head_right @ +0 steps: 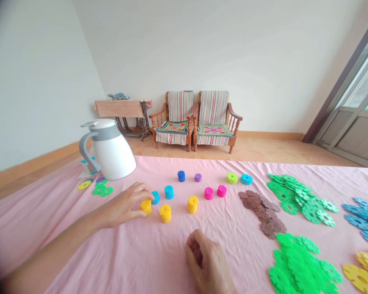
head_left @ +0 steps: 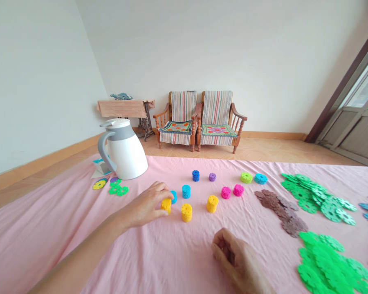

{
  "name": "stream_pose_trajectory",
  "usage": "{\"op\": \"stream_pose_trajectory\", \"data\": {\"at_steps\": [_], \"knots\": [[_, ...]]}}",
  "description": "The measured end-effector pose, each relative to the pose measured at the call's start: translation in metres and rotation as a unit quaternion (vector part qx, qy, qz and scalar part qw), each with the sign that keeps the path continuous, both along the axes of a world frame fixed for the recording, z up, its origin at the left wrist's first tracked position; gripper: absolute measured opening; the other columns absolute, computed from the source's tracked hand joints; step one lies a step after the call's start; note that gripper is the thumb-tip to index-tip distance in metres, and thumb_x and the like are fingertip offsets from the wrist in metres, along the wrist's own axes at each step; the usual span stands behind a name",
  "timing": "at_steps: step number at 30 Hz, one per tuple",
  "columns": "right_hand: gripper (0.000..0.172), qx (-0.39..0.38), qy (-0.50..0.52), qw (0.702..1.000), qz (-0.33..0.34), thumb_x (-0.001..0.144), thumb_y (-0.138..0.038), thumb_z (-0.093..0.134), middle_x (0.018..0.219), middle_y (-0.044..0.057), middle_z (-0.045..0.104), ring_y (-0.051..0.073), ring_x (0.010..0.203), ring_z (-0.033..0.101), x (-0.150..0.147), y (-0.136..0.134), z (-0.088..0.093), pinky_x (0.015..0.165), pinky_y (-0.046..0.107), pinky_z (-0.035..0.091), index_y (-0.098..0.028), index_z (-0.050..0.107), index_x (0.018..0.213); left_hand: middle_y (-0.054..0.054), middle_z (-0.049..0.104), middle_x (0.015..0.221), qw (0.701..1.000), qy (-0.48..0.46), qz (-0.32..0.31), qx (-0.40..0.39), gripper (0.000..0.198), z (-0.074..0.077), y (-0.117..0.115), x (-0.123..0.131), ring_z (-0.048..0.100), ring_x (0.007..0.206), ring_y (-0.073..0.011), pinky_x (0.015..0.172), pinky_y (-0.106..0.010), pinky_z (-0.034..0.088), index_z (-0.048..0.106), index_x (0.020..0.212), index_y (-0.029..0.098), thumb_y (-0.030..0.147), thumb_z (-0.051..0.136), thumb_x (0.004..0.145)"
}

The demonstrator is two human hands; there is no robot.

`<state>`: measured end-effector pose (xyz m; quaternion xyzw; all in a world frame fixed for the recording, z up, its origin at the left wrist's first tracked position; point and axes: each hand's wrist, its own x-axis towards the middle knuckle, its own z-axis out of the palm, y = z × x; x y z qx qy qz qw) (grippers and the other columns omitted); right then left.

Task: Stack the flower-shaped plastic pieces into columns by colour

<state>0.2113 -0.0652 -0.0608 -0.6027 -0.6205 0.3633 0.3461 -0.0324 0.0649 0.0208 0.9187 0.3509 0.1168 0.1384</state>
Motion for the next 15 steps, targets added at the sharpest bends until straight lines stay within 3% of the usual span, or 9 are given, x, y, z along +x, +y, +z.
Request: {"op": "stream_pose_trajectory", "data": {"at_steps": [15], "knots": [[0.017, -0.002, -0.001, 1.0, -0.003, 0.082, -0.033, 0.044, 0.056, -0.006, 0.038, 0.008, 0.049, 0.036, -0.0001, 0.0005, 0.0009, 0.046, 0.021, 0.024, -0.019, 0.047, 0.073, -0.002, 0.055, 0.095, 1.0, 0.001, -0.007, 0.0, 0.022, -0.0007, 0.0002, -0.0004, 0.05, 0.096, -0.0213, 0.082, -0.031, 0.041, 0.062, 0.096, 0.023, 0.017, 0.065, 0.075]]}}
